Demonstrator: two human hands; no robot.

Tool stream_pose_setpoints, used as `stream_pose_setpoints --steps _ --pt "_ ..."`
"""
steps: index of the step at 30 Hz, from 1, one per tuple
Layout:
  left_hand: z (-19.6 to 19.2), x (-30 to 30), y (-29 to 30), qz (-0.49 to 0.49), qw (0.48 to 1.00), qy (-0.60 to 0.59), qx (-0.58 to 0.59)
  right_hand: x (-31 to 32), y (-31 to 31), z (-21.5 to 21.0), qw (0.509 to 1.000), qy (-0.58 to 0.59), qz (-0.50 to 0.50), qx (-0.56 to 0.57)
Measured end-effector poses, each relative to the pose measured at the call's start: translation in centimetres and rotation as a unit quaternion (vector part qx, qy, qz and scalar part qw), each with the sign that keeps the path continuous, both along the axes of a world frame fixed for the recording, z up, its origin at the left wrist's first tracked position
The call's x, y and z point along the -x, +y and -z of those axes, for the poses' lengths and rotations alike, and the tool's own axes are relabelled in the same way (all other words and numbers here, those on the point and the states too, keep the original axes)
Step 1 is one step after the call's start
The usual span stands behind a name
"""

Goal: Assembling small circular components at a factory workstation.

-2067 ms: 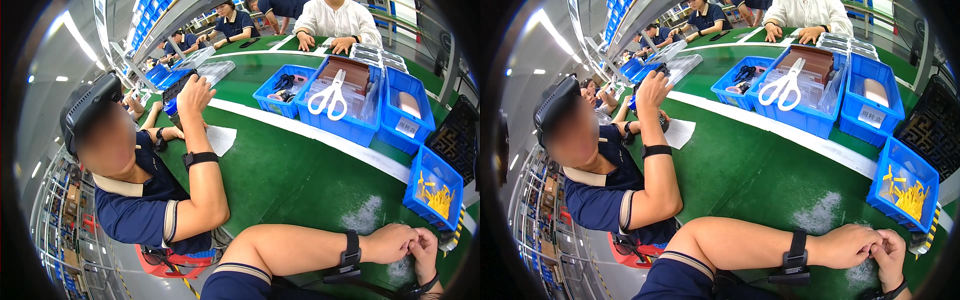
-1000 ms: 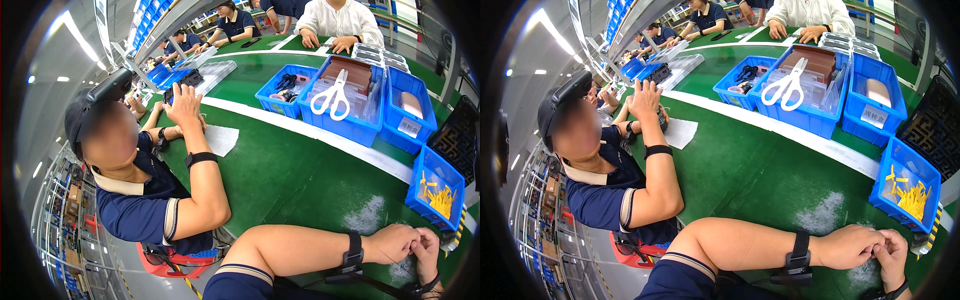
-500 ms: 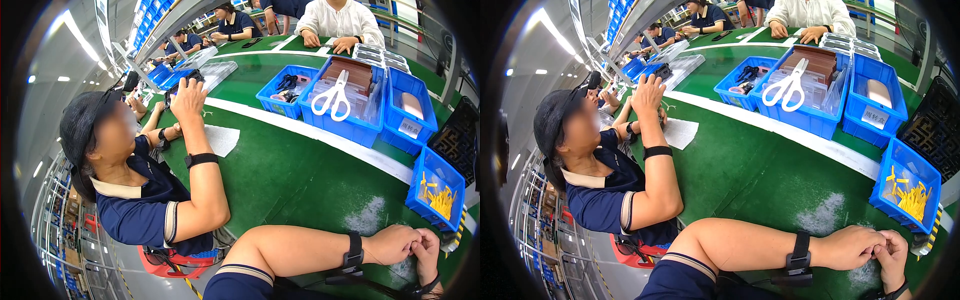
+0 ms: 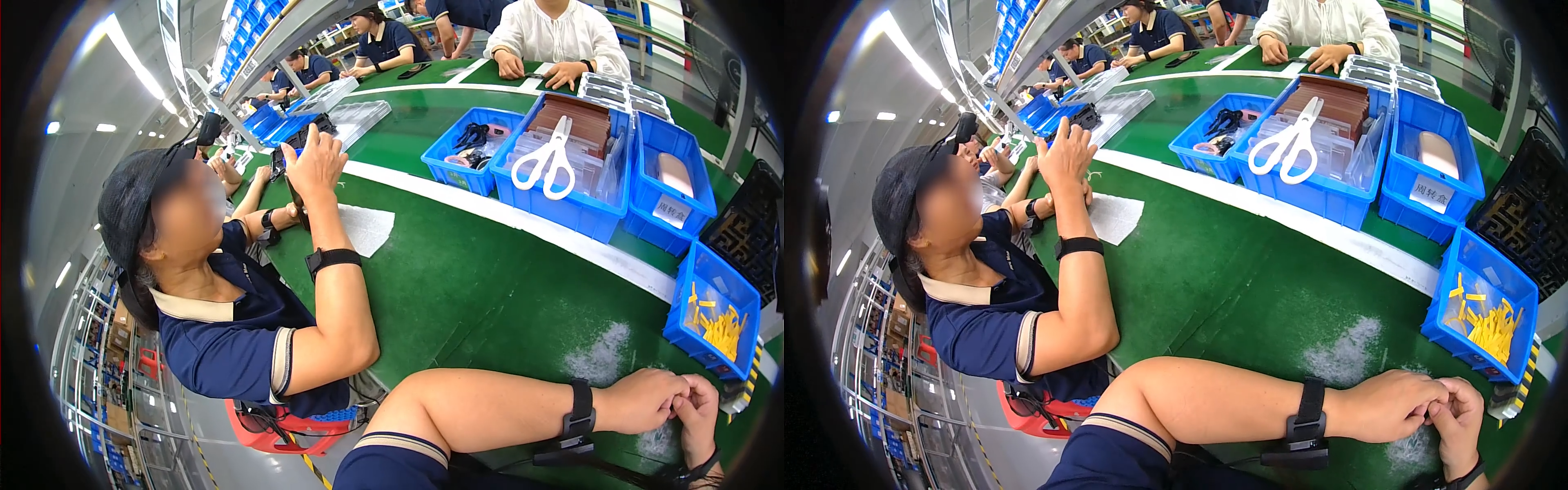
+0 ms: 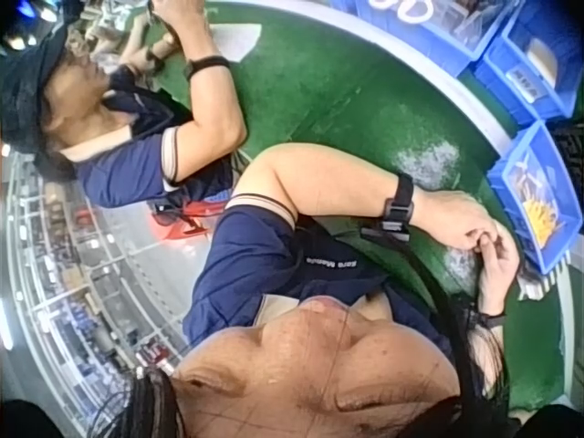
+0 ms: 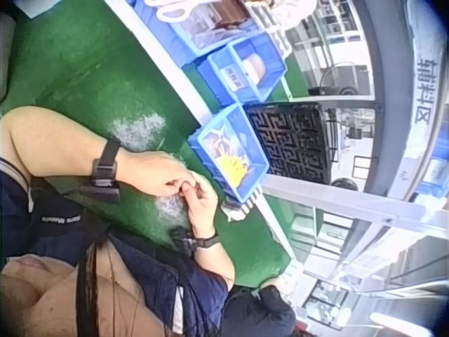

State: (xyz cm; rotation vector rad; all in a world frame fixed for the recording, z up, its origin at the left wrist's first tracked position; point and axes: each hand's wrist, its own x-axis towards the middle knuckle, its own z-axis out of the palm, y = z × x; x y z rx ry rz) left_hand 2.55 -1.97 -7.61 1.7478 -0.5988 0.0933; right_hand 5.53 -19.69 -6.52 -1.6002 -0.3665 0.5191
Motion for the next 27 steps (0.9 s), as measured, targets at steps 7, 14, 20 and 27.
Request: stream_pose_setpoints --steps 7,14,20,27 --pt "-0.23 0.07 0.18 0.013 1.0 0.022 -0.013 -0.08 -0.04 0.02 1.0 -0.006 -0.006 0.003" --pt "-0.11 -0.02 0.09 0.013 1.0 0.016 -0.011 0.05 0.03 -0.02 1.0 -0.01 0.007 0.002" --pt "-0.33 -0.07 0.22 0.015 1.0 0.022 -0.013 -0.07 -0.01 -0.09 1.0 -0.004 -0.003 0.001" --pt "-0.44 -0.02 0.31 0.012 1.0 0.018 -0.013 -0.01 -0.01 0.06 1.0 0.0 0.003 0.0"
